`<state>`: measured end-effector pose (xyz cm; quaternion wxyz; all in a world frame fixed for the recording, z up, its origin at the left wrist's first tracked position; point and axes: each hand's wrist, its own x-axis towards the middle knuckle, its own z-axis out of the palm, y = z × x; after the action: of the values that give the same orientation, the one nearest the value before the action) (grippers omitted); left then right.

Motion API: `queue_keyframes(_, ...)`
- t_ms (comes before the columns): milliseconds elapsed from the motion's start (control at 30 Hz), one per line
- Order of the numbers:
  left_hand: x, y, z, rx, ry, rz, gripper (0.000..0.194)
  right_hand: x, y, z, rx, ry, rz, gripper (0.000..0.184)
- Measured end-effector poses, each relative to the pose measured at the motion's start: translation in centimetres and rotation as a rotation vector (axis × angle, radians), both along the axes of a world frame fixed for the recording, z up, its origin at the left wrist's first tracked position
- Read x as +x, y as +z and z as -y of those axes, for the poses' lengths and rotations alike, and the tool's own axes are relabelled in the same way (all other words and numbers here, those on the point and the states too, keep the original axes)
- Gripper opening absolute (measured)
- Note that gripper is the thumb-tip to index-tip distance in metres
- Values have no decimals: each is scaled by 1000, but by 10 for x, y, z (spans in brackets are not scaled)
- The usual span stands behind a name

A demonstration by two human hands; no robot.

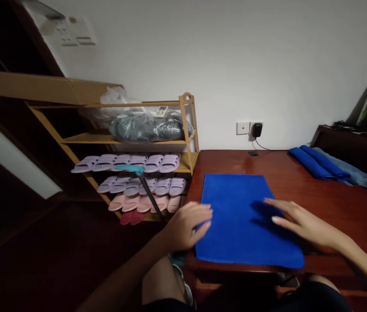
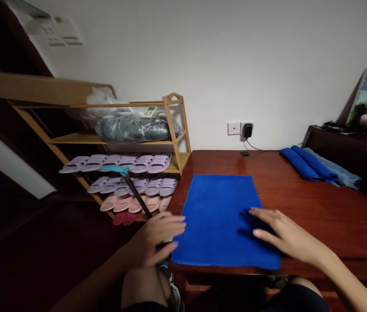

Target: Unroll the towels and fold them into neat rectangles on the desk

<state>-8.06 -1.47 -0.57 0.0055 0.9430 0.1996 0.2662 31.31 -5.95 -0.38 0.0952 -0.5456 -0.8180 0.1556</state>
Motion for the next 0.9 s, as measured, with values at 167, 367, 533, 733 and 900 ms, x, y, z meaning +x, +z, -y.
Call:
queue_keyframes(167, 86, 11, -99, -172, 421, -220, 43, -58, 4, -114, 171, 4, 67, 60)
queue_keyframes(367, 149, -23, -167, -253, 536, -308, 53, -120, -40, -194, 171, -154, 117, 59)
queue_keyframes(533, 132, -50, -178, -367, 576, -350, 63, -106, -65, -201, 105, -196, 154, 67)
queue_keyframes(733, 114, -59, -190, -420, 666, -339, 74, -45, -71, -194, 66, -333, 182, 78)
queue_keyframes(900, 116, -55, -189, -425, 713, -325, 76, -6, -70, -181, 67, -464, 196, 84)
